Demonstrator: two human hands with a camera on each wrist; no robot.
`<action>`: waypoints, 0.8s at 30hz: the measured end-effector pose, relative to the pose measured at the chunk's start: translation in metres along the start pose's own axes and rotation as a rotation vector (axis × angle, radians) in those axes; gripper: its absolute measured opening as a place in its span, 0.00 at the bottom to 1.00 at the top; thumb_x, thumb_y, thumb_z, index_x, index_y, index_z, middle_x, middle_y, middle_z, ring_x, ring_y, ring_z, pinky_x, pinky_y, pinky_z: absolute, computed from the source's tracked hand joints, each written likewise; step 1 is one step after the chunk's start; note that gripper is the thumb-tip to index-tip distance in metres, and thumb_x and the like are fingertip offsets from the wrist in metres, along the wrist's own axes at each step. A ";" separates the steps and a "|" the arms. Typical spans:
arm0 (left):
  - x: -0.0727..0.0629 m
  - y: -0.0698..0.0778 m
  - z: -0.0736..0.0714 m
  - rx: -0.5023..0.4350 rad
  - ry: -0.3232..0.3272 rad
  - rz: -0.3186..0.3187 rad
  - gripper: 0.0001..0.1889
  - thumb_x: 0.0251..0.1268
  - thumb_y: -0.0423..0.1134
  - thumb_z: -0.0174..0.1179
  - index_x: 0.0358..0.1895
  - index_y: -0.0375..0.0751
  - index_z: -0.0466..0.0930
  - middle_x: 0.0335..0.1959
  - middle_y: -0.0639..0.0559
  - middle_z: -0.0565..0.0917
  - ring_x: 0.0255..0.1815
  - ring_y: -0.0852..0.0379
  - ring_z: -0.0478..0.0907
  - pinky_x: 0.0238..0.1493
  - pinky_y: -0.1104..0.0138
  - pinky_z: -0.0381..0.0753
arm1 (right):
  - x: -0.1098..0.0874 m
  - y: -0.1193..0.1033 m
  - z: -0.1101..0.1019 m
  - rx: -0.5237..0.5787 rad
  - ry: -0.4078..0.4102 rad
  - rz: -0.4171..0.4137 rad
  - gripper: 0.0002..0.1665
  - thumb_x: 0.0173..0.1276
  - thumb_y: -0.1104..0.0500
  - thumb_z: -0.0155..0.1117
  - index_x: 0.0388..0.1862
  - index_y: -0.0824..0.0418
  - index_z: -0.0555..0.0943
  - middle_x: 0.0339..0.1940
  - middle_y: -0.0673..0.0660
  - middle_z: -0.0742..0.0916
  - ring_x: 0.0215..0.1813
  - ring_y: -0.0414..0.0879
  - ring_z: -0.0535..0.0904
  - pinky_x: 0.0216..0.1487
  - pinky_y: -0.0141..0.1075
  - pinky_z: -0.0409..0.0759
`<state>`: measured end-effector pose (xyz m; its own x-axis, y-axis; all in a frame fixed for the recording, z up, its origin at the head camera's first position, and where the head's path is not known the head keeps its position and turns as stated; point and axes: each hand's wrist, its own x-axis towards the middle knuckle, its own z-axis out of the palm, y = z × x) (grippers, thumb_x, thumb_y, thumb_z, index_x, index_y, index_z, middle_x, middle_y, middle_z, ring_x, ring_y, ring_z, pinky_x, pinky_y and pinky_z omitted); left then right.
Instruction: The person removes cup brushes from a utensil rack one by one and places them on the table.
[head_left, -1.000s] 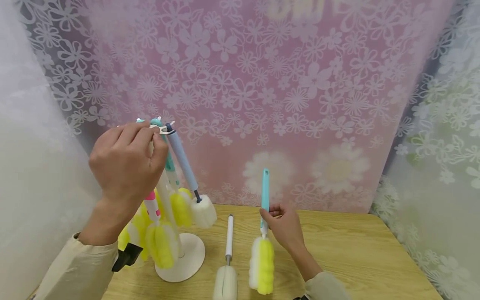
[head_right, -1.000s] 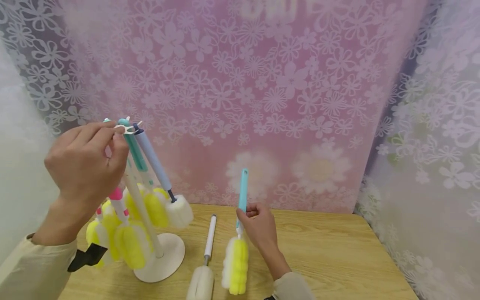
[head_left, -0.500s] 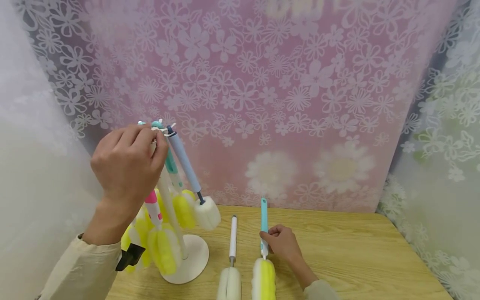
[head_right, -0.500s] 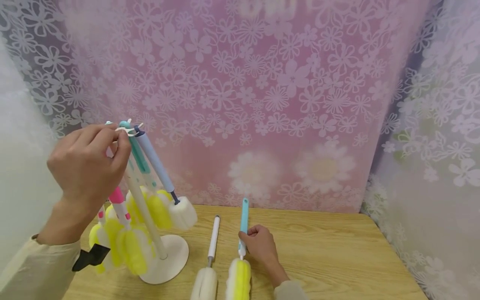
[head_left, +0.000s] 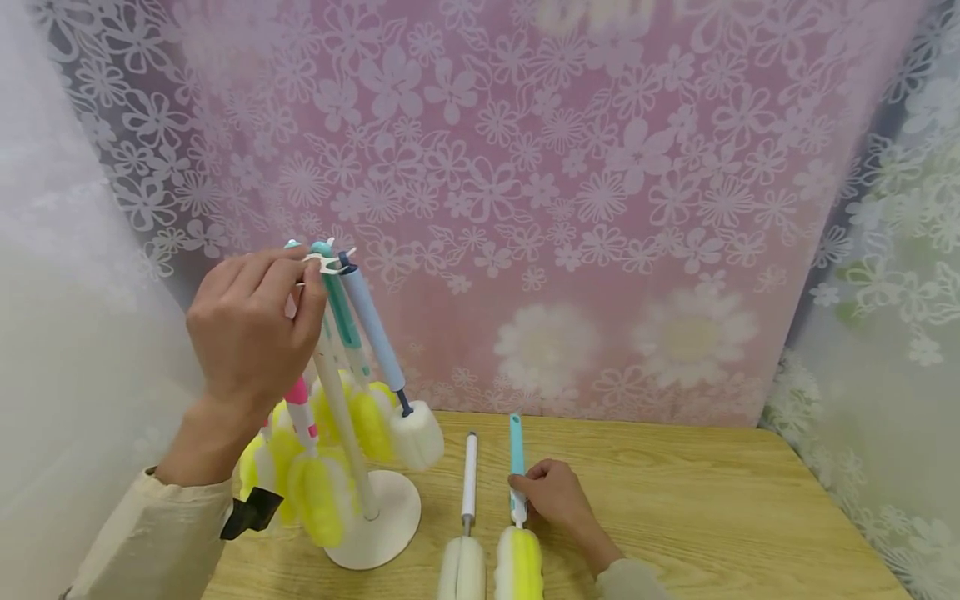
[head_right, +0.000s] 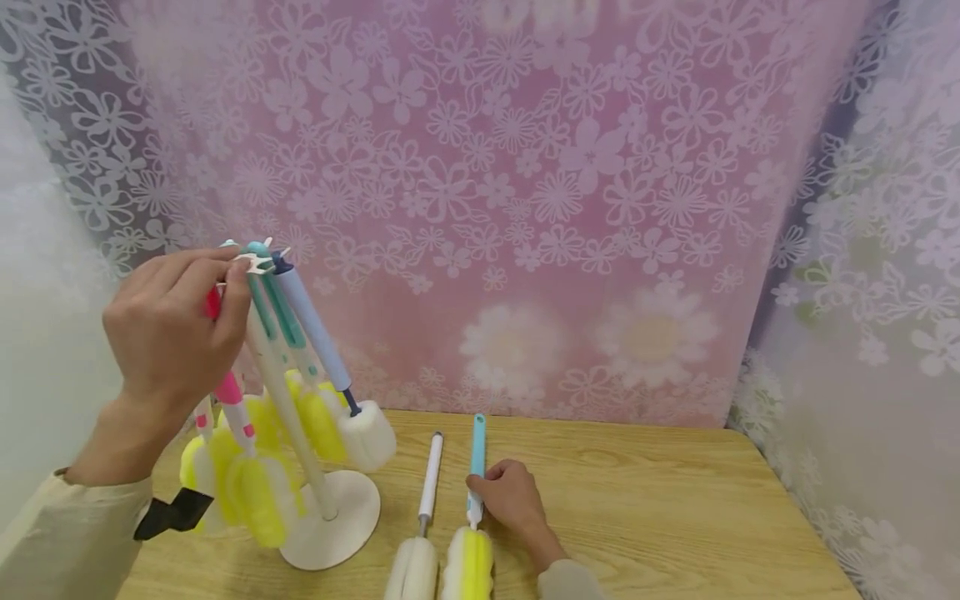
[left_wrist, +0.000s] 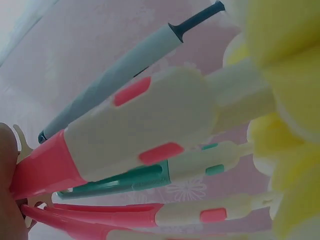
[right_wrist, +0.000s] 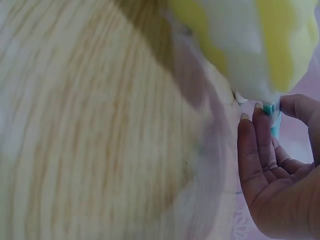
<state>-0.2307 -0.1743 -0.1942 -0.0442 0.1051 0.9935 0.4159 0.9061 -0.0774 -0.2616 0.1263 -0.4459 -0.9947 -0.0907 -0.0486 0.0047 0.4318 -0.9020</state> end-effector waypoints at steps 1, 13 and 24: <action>0.000 -0.001 0.000 -0.015 -0.007 -0.003 0.21 0.67 0.43 0.46 0.24 0.30 0.80 0.36 0.43 0.86 0.38 0.41 0.81 0.42 0.50 0.77 | 0.000 0.000 0.001 -0.001 -0.004 0.003 0.16 0.63 0.53 0.65 0.33 0.68 0.78 0.21 0.55 0.81 0.21 0.45 0.77 0.25 0.39 0.80; -0.001 -0.014 0.000 -0.218 -0.044 -0.064 0.17 0.63 0.43 0.55 0.31 0.31 0.85 0.38 0.45 0.87 0.41 0.43 0.82 0.42 0.49 0.79 | 0.003 0.000 0.009 -0.047 -0.035 0.015 0.14 0.63 0.55 0.65 0.28 0.66 0.79 0.18 0.56 0.81 0.20 0.44 0.77 0.24 0.37 0.80; -0.002 -0.024 0.001 -0.333 -0.080 -0.104 0.12 0.61 0.39 0.58 0.38 0.34 0.86 0.38 0.44 0.86 0.41 0.44 0.82 0.45 0.76 0.72 | 0.007 0.005 0.016 -0.044 -0.044 0.044 0.14 0.62 0.55 0.65 0.28 0.67 0.78 0.18 0.55 0.81 0.19 0.43 0.79 0.23 0.37 0.81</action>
<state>-0.2414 -0.1965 -0.1947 -0.1668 0.0631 0.9840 0.6783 0.7317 0.0681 -0.2670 0.1130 -0.4575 -0.9881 -0.1096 -0.1075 0.0429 0.4751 -0.8789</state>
